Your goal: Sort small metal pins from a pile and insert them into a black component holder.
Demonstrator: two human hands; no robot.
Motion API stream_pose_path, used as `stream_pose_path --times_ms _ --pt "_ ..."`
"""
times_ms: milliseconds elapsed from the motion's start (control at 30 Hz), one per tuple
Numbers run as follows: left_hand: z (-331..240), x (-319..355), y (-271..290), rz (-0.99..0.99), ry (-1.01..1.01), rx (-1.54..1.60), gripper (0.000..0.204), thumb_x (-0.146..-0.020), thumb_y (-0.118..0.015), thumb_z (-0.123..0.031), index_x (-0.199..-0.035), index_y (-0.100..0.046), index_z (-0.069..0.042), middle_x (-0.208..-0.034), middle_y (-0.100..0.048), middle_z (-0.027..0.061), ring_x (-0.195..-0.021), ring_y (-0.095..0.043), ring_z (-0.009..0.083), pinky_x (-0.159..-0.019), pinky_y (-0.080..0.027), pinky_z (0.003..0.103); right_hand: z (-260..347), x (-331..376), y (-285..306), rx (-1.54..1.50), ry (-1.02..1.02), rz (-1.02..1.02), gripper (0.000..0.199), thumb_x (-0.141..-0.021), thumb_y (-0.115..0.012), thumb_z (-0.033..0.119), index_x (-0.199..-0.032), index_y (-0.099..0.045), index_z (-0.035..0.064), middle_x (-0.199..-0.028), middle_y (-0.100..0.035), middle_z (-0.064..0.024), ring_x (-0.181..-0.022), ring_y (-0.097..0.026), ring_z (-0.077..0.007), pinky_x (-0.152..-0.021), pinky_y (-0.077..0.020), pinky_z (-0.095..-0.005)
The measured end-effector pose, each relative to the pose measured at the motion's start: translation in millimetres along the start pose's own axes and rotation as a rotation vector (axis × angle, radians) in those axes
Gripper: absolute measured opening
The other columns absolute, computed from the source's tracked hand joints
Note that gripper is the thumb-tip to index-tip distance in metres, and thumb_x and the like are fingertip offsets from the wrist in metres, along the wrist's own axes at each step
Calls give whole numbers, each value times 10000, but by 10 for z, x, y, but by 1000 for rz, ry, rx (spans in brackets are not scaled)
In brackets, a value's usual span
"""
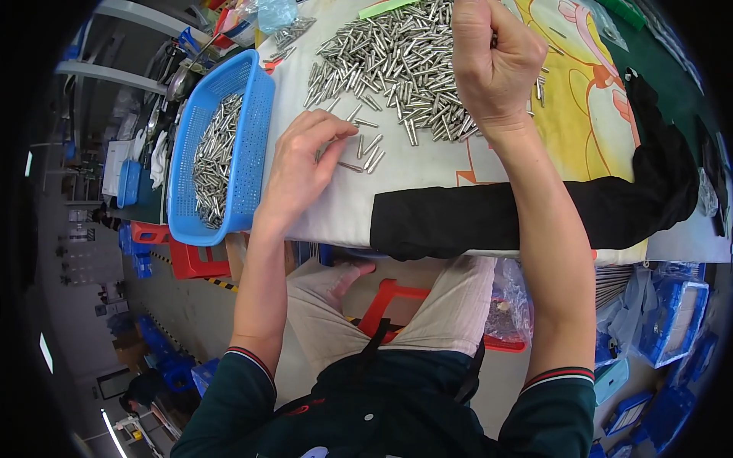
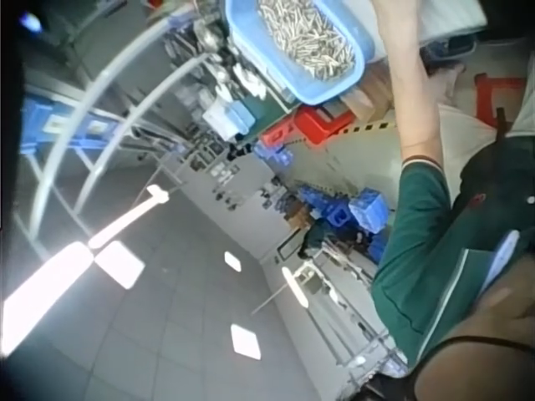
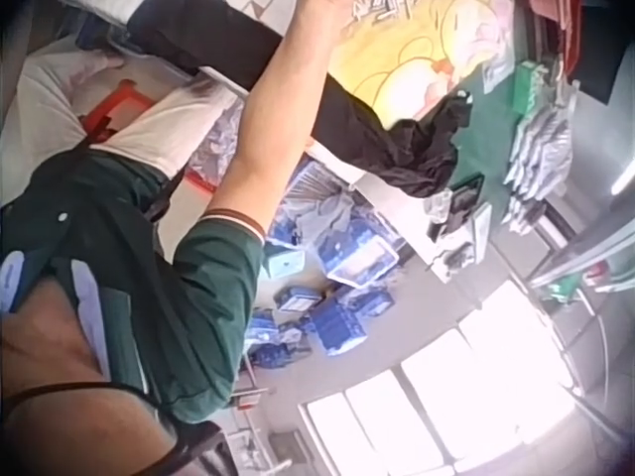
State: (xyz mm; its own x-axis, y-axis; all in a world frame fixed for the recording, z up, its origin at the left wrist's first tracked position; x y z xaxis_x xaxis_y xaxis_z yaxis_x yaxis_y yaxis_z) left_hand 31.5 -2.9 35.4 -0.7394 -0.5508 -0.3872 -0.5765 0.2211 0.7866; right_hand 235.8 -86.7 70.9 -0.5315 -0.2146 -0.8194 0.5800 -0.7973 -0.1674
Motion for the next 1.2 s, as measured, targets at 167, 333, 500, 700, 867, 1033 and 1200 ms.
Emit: stream_pose_path --times_ms 167,333,500,700,867,1033,1200 --pt "-126 4 -33 71 -150 -39 148 -703 -591 68 -819 -635 -13 -824 -586 75 -798 -550 240 -687 -448 328 -5 -6 33 22 17 -9 368 -923 -478 127 -581 -395 20 -547 -371 34 -508 -297 -36 -455 -240 -209" --pt "-230 32 -38 117 -246 -43 168 -700 -598 68 -836 -646 -19 -827 -583 70 -785 -546 230 -684 -444 327 13 -9 15 34 15 -8 367 -921 -474 122 -581 -388 15 -546 -373 34 -507 -299 -37 -459 -250 -207" --pt "-232 68 -145 181 -258 -43 172 -692 -627 48 -842 -658 -30 -824 -581 59 -784 -546 218 -675 -445 322 -1 -2 20 20 12 -7 374 -923 -478 132 -579 -392 14 -542 -374 35 -502 -296 -36 -453 -241 -210" --pt "-139 68 -117 84 -143 -42 134 -681 -653 15 -810 -654 -18 -792 -578 73 -765 -549 231 -683 -445 327 2 -11 26 46 -11 -4 380 -924 -481 142 -578 -387 18 -539 -367 38 -498 -290 -35 -447 -228 -214" --pt "16 70 51 -146 -83 -105 79 -684 -654 -4 -760 -642 -17 -752 -570 75 -718 -530 247 -657 -440 356 9 -12 30 41 1 3 382 -926 -479 142 -577 -380 23 -537 -361 39 -497 -286 -35 -446 -223 -215" --pt "105 20 40 -113 18 -124 64 -696 -647 -6 -757 -648 -21 -745 -578 81 -728 -532 250 -665 -440 352 4 -8 34 59 -9 0 377 -925 -477 130 -576 -376 30 -536 -358 44 -498 -280 -32 -442 -217 -218" --pt "90 -27 13 -123 -22 -162 79 -691 -649 -5 -767 -651 -26 -754 -571 76 -744 -530 250 -683 -440 351 8 -14 20 51 8 -3 373 -924 -473 123 -577 -373 29 -533 -352 46 -496 -272 -31 -438 -213 -219"
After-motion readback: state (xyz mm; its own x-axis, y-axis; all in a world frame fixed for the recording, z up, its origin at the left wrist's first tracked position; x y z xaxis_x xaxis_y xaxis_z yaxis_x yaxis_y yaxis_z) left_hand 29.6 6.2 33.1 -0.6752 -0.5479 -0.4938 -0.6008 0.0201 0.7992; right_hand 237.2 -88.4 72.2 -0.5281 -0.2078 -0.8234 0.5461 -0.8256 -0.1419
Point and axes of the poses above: each hand's wrist, its own x-axis away from the middle knuckle, its own y-axis out of the back of the hand, z = x × y, the point moved 7 cm from there along -x, towards the middle knuckle
